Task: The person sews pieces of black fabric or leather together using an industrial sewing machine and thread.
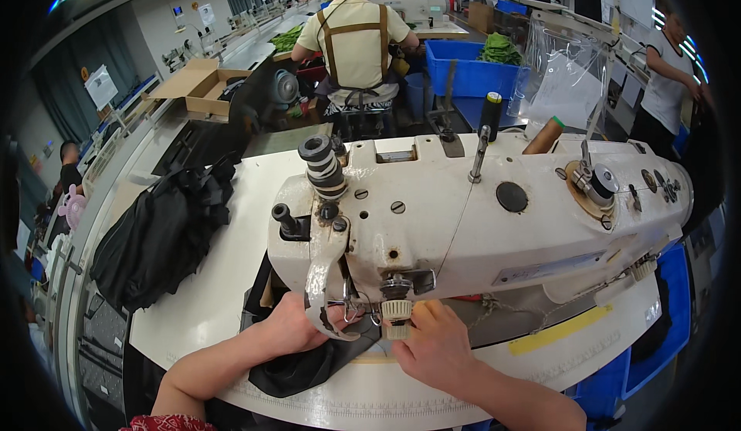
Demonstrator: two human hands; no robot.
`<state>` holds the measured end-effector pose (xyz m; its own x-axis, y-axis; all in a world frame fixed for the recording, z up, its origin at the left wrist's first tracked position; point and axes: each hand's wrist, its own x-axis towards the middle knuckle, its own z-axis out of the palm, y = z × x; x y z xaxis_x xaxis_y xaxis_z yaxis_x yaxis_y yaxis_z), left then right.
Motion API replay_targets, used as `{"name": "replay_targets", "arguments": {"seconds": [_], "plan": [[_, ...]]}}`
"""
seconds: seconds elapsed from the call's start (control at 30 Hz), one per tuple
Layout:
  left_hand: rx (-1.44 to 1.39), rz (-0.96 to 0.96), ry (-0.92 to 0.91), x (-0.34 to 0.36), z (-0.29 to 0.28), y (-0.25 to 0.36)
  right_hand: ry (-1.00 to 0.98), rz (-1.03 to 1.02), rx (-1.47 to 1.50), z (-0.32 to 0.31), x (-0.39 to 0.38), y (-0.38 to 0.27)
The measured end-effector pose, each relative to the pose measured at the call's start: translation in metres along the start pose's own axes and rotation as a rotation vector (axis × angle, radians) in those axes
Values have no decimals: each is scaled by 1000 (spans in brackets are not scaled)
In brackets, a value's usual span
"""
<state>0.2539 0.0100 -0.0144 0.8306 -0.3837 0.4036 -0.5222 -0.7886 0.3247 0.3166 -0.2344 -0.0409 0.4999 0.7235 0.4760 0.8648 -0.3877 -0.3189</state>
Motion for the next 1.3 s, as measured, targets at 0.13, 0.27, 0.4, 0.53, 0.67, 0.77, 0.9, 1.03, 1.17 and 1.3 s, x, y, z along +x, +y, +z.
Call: {"name": "replay_targets", "arguments": {"seconds": [0.13, 0.27, 0.4, 0.53, 0.67, 0.77, 0.9, 1.03, 1.17, 1.3], "plan": [[-21, 8, 2, 0, 6, -4, -14, 3, 3, 1, 0, 2], [-48, 14, 7, 2, 8, -5, -74, -1, -97, -1, 0, 0], [1, 14, 9, 2, 3, -3, -52, 13, -108, -3, 1, -7], [13, 37, -4, 4, 2, -5, -19, -20, -111, 2, 3, -6], [4, 65, 14, 6, 2, -5, -12, -92, -116, 6, 4, -2], [25, 47, 9, 4, 2, -3, -3, -111, -122, 7, 5, -3], [58, 81, 27, 5, 4, -5, 3, -100, -75, 6, 4, -4], [74, 107, 69, 7, 9, -9, -13, -31, -10, 10, 1, -2], [-48, 59, 63, 4, 9, -9, -3, -81, 10, 17, 0, 3], [49, 80, 18, 0, 5, -6, -67, -30, 127, 17, 1, -1]]}}
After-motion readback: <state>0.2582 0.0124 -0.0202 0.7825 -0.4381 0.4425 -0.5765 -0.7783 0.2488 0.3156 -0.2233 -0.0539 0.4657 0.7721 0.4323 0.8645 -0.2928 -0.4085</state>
